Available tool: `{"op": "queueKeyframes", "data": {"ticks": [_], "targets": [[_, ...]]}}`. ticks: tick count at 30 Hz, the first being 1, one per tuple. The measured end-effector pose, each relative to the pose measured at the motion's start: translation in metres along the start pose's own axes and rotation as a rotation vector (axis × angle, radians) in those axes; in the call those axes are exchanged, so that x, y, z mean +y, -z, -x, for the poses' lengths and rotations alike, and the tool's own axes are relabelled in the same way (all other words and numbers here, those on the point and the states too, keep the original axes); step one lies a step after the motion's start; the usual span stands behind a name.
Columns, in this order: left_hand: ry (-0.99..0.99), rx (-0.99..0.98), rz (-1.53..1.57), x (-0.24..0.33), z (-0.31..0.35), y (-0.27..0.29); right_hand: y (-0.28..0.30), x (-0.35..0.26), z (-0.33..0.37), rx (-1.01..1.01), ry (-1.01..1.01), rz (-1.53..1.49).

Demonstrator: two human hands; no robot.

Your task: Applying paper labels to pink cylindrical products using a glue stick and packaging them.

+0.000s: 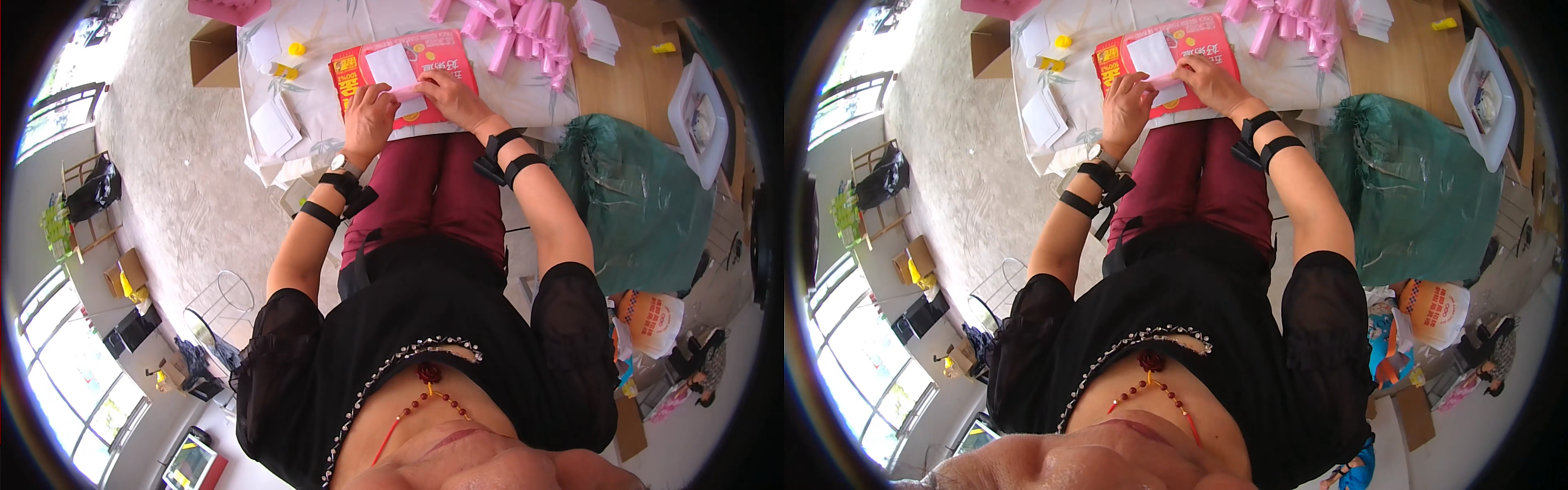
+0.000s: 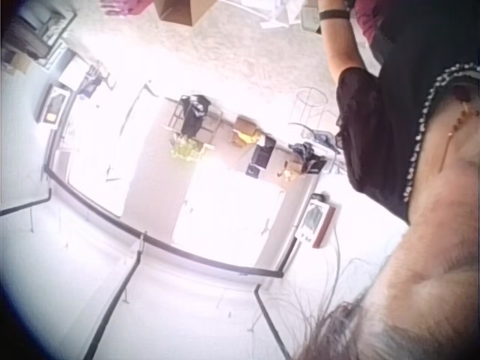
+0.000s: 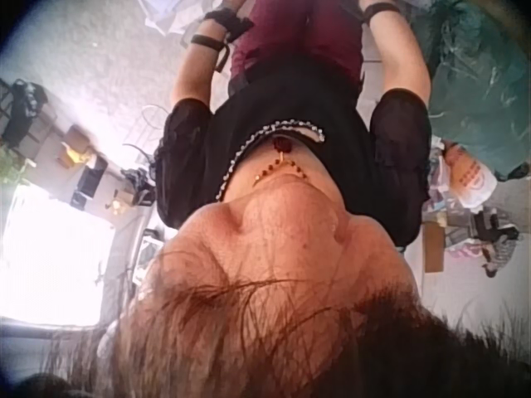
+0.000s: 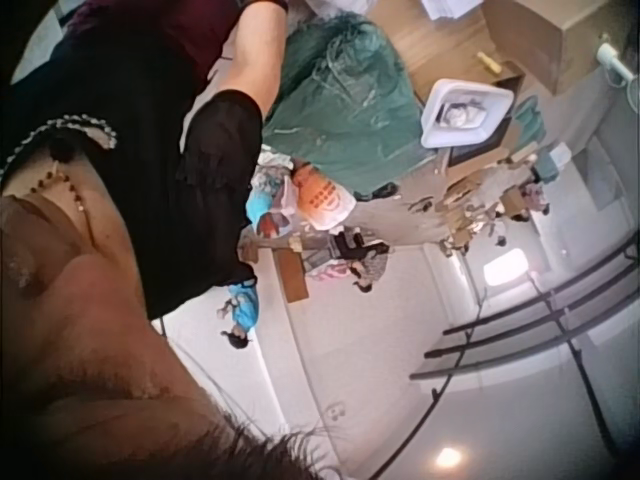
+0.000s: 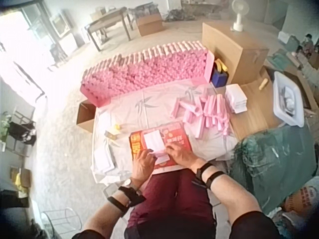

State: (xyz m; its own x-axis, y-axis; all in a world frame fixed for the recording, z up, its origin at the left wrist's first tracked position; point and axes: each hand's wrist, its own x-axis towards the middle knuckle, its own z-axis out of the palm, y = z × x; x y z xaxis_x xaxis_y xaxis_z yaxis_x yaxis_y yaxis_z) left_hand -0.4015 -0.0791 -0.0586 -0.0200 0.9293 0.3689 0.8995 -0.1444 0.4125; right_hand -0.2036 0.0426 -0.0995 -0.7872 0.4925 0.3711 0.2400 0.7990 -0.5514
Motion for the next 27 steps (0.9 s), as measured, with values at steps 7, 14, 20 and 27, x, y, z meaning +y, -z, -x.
{"op": "queueKeyframes", "data": {"ticks": [7,14,20,27], "targets": [[0.142,-0.037,0.118,-0.013,-0.009,-0.004,0.001,0.005,-0.008,0.0,0.011,-0.031],[0.23,-0.199,0.23,-0.036,-0.022,-0.005,0.0,0.008,-0.008,0.008,0.0,-0.016],[0.383,-0.432,0.332,-0.047,-0.045,0.001,0.001,0.01,-0.008,0.012,0.022,0.0],[0.488,-0.546,0.393,-0.055,-0.05,0.004,0.003,0.006,-0.01,-0.054,-0.048,-0.021]]}}
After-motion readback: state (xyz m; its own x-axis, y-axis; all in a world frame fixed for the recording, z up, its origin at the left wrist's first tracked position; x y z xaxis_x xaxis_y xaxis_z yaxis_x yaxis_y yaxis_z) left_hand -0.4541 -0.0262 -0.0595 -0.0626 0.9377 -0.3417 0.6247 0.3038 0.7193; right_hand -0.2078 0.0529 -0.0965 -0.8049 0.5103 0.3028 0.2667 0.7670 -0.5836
